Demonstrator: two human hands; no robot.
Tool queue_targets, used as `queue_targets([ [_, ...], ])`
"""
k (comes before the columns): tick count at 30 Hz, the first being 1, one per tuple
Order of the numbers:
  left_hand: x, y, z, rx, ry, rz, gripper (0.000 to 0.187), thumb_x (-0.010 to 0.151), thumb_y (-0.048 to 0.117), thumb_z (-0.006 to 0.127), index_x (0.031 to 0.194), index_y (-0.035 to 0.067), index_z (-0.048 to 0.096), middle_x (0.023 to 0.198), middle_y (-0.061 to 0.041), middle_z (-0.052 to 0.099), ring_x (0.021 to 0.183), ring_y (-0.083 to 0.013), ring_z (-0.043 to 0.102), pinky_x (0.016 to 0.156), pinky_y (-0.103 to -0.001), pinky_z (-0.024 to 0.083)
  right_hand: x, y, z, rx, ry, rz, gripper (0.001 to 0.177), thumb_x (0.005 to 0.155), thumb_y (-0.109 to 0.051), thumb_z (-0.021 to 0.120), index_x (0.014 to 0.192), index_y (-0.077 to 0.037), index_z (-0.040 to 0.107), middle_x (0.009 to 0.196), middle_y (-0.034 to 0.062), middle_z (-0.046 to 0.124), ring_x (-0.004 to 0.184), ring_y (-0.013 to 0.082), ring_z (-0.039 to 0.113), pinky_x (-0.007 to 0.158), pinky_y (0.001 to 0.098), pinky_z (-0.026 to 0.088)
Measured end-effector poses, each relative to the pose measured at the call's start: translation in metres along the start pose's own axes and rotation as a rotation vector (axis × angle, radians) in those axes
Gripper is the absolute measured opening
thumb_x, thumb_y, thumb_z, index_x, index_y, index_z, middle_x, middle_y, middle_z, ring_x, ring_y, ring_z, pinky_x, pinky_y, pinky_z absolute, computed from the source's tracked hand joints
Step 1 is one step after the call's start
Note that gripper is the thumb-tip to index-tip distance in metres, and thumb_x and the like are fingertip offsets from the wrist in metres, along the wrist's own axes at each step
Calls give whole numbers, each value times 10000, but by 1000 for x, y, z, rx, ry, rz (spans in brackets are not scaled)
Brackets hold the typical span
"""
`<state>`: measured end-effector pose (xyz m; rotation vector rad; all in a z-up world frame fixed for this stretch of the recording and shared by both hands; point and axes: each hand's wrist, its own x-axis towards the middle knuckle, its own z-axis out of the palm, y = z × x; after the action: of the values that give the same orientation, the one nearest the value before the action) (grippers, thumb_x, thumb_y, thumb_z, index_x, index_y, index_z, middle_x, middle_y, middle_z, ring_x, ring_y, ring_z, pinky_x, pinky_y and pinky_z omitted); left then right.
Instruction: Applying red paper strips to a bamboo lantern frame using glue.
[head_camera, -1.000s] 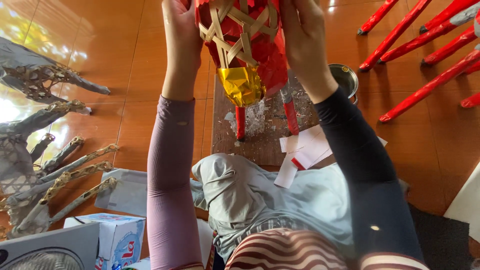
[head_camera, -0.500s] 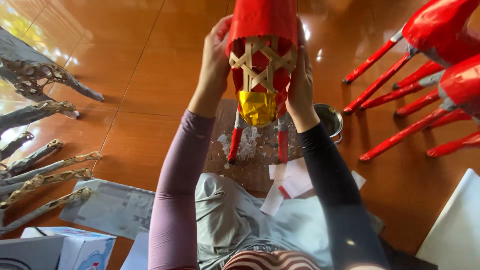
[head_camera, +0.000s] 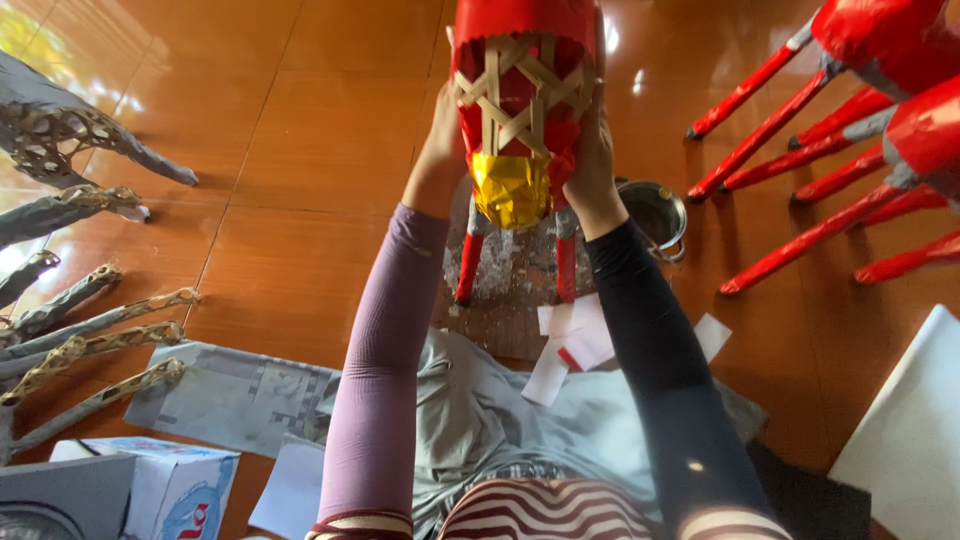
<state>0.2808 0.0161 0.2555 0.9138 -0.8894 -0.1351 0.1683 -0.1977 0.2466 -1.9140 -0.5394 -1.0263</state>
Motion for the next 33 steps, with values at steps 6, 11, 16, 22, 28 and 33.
queue_targets([
  [6, -47, 59, 16, -577, 191, -75, 569, 1191, 322, 273, 1636, -32, 280, 1508, -269, 503, 1356, -363, 538, 1140, -491, 439, -8, -46, -45, 674, -122, 344, 618, 1262, -338, 407, 1694, -48, 73, 1769, 138, 95, 1666, 248, 57, 1395, 359, 111],
  [11, -174, 54, 43, 315, 550, -443, 576, 1112, 473, 430, 1531, 77, 409, 1438, -75, 554, 1282, -187, 573, 1073, -391, 484, -319, 101, -21, 496, -180, 746, 296, 1077, -263, 524, 1325, -102, 534, 1331, 118, 596, 1233, 261, 562, 1058, 414, 471],
  [16, -350, -65, 37, 219, 582, -854, 294, 1083, 205, 545, 1242, -19, 651, 1104, -82, 705, 978, -154, 678, 860, -289, 556, -421, 40, -20, -321, -760, 947, 296, 850, -385, 804, 942, -119, 712, 996, 144, 712, 1014, 367, 644, 864, 508, 531],
  [22, -380, -106, 90, -79, 546, -1141, 327, 1085, 245, 514, 1330, 52, 613, 1137, -80, 714, 1023, -167, 698, 871, -294, 551, -402, 40, -29, -643, -635, 1062, 658, 663, -405, 890, 1139, -50, 606, 1116, 209, 570, 1076, 432, 570, 769, 574, 508],
  [28, -379, -153, 109, 26, 454, -1311, 327, 1098, 262, 490, 1339, 82, 617, 1167, -70, 712, 1043, -162, 691, 891, -294, 550, -451, 74, -49, -178, -480, 1156, 506, 844, -373, 836, 1128, -37, 586, 1090, 212, 597, 1016, 418, 609, 877, 501, 518],
  [33, -380, -186, 118, -19, 389, -1323, 307, 1093, 228, 521, 1309, 39, 632, 1137, -86, 717, 1005, -167, 693, 910, -305, 557, -435, 68, -54, -272, -404, 972, 225, 975, -226, 724, 997, -18, 640, 960, 227, 610, 896, 442, 598, 785, 517, 494],
])
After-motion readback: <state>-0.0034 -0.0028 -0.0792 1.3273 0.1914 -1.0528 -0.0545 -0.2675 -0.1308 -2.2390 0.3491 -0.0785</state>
